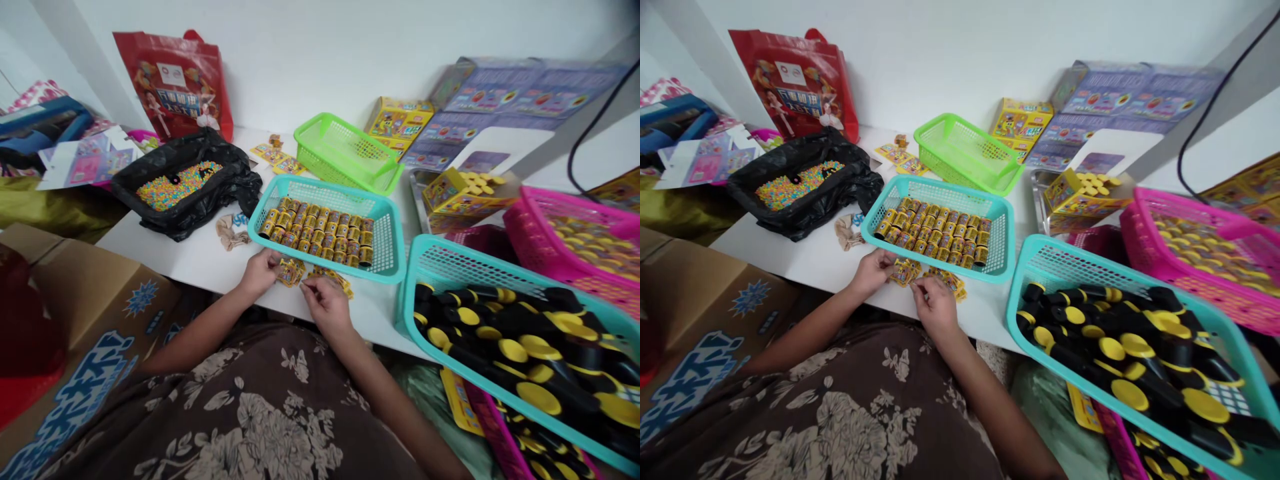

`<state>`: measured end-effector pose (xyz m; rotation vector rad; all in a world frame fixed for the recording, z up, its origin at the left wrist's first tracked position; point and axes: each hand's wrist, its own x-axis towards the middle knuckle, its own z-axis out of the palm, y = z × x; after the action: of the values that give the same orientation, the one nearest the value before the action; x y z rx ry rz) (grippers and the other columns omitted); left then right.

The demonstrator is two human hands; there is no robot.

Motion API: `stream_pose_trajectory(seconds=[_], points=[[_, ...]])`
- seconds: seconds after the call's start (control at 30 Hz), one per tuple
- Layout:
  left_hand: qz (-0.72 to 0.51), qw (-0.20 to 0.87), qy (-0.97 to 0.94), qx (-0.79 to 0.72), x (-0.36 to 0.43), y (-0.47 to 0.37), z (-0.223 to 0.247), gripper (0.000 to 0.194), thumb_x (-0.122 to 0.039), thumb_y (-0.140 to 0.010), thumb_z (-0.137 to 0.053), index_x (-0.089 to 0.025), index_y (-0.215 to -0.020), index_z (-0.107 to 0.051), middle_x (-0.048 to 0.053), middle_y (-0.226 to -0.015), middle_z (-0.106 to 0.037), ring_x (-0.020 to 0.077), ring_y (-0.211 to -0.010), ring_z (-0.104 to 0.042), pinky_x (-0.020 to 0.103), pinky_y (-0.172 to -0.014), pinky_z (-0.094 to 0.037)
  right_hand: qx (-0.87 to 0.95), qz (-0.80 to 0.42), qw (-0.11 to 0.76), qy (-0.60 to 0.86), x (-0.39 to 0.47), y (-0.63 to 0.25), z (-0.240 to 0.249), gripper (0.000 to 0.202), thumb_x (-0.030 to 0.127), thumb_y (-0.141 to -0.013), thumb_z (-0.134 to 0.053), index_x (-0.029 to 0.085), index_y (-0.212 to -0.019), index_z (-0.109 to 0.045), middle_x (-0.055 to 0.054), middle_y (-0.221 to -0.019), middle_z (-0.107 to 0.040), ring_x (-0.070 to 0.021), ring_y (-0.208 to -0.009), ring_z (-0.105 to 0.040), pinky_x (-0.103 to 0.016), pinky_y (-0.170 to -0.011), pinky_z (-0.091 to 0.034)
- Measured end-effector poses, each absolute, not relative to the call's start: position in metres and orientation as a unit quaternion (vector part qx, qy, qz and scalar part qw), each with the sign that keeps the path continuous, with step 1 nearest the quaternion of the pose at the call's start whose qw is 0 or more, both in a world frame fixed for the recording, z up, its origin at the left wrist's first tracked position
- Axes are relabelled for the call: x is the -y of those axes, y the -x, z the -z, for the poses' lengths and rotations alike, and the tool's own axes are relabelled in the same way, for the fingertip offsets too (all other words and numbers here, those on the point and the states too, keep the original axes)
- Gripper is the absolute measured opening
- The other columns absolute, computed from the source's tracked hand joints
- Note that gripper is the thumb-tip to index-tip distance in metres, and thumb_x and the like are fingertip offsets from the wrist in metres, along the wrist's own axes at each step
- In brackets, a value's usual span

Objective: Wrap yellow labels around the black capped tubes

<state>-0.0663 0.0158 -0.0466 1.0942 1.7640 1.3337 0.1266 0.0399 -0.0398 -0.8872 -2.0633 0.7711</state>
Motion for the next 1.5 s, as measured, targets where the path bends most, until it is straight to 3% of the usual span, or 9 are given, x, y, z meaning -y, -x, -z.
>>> stream_pose_trajectory(seconds=[0.17, 0.33, 0.6, 0.77, 0.93, 1.03, 1.17, 1.3, 1.5], points=[[-0.534, 0.39, -0.389, -0.642, -0.014, 0.066, 0.047, 0.017, -0.016, -0.069, -0.066, -0.016, -0.085, -0.061, -0.004, -0.061, -0.058, 0.0091, -0.043, -0.052, 0.02, -0.039, -0.042, 0.836, -0.229, 0.321, 0.382, -0.053, -0.111, 0.045, 0.012, 0.026, -0.088, -0.058, 0.018, -0.087, -0.067, -0.007, -0.081, -0.069, -0.0224, -0.077, -0.064, -0.033, -0.071, -0.051], [-0.527, 0.396, -0.406, -0.633, -0.013, 0.067, 0.049, 0.018, -0.018, -0.073, -0.062, -0.016, -0.091, -0.061, -0.004, -0.064, -0.06, 0.0082, -0.038, -0.051, 0.021, -0.038, -0.042, 0.908, -0.114, 0.257, 0.311, -0.052, -0.099, 0.043, 0.019, 0.028, -0.093, -0.056, 0.018, -0.104, -0.067, -0.011, -0.098, -0.072, -0.0264, -0.096, -0.062, -0.038, -0.086, -0.048], [-0.51, 0.255, -0.465, -0.677, 0.0, 0.074, 0.043, 0.015, -0.011, -0.074, -0.057, -0.018, -0.088, -0.059, -0.006, -0.058, -0.054, 0.008, -0.046, -0.05, 0.02, -0.05, -0.043, 0.943, 0.004, 0.206, 0.262, -0.047, -0.097, 0.049, 0.033, 0.029, -0.095, -0.054, 0.013, -0.122, -0.063, -0.016, -0.124, -0.066, -0.0326, -0.115, -0.055, -0.049, -0.095, -0.042], [-0.583, 0.372, -0.375, -0.617, 0.009, 0.065, 0.036, 0.031, -0.025, -0.073, -0.066, -0.018, -0.1, -0.053, -0.007, -0.065, -0.056, 0.0083, -0.043, -0.052, 0.019, -0.037, -0.037, 0.885, -0.127, 0.309, 0.324, -0.045, -0.102, 0.044, 0.03, 0.034, -0.094, -0.054, 0.014, -0.113, -0.066, -0.017, -0.113, -0.069, -0.0305, -0.106, -0.061, -0.048, -0.093, -0.047], [-0.654, 0.418, -0.33, -0.538, 0.016, 0.046, 0.027, 0.042, -0.037, -0.068, -0.076, -0.017, -0.095, -0.052, -0.004, -0.07, -0.061, 0.0079, -0.045, -0.054, 0.018, -0.036, -0.038, 0.676, -0.488, 0.412, 0.369, -0.04, -0.101, 0.038, 0.032, 0.046, -0.081, -0.068, 0.022, -0.102, -0.06, -0.006, -0.088, -0.072, -0.0223, -0.081, -0.068, -0.039, -0.075, -0.056], [-0.653, 0.434, -0.336, -0.521, 0.018, 0.039, 0.024, 0.045, -0.038, -0.066, -0.079, -0.017, -0.096, -0.053, -0.004, -0.07, -0.061, 0.0095, -0.05, -0.056, 0.019, -0.039, -0.041, 0.573, -0.601, 0.427, 0.358, -0.038, -0.101, 0.033, 0.035, 0.044, -0.07, -0.077, 0.022, -0.091, -0.058, 0.0, -0.073, -0.069, -0.0171, -0.064, -0.064, -0.033, -0.063, -0.055], [-0.579, 0.469, -0.385, -0.545, 0.018, 0.042, 0.017, 0.044, -0.036, -0.068, -0.077, -0.016, -0.105, -0.062, -0.001, -0.072, -0.062, 0.0114, -0.056, -0.057, 0.02, -0.043, -0.041, 0.576, -0.601, 0.417, 0.366, -0.04, -0.108, 0.031, 0.03, 0.036, -0.066, -0.077, 0.022, -0.086, -0.059, 0.005, -0.061, -0.061, -0.012, -0.052, -0.055, -0.026, -0.054, -0.047], [-0.455, 0.43, -0.53, -0.572, 0.014, 0.046, 0.006, 0.021, -0.036, -0.075, -0.07, -0.016, -0.082, -0.073, 0.004, -0.075, -0.067, 0.0138, -0.067, -0.057, 0.022, -0.057, -0.043, 0.633, -0.567, 0.392, 0.353, -0.039, -0.123, 0.027, 0.021, 0.03, -0.072, -0.07, 0.021, -0.088, -0.06, 0.005, -0.062, -0.061, -0.0123, -0.053, -0.056, -0.025, -0.054, -0.045], [-0.369, 0.427, -0.636, -0.527, 0.003, 0.037, -0.003, 0.023, -0.04, -0.079, -0.066, -0.019, -0.07, -0.074, 0.002, -0.063, -0.06, 0.0148, -0.062, -0.053, 0.022, -0.058, -0.04, 0.762, -0.427, 0.328, 0.36, -0.027, -0.153, 0.002, 0.01, 0.02, -0.083, -0.058, 0.025, -0.091, -0.061, 0.004, -0.073, -0.066, -0.0151, -0.067, -0.064, -0.029, -0.066, -0.051]])
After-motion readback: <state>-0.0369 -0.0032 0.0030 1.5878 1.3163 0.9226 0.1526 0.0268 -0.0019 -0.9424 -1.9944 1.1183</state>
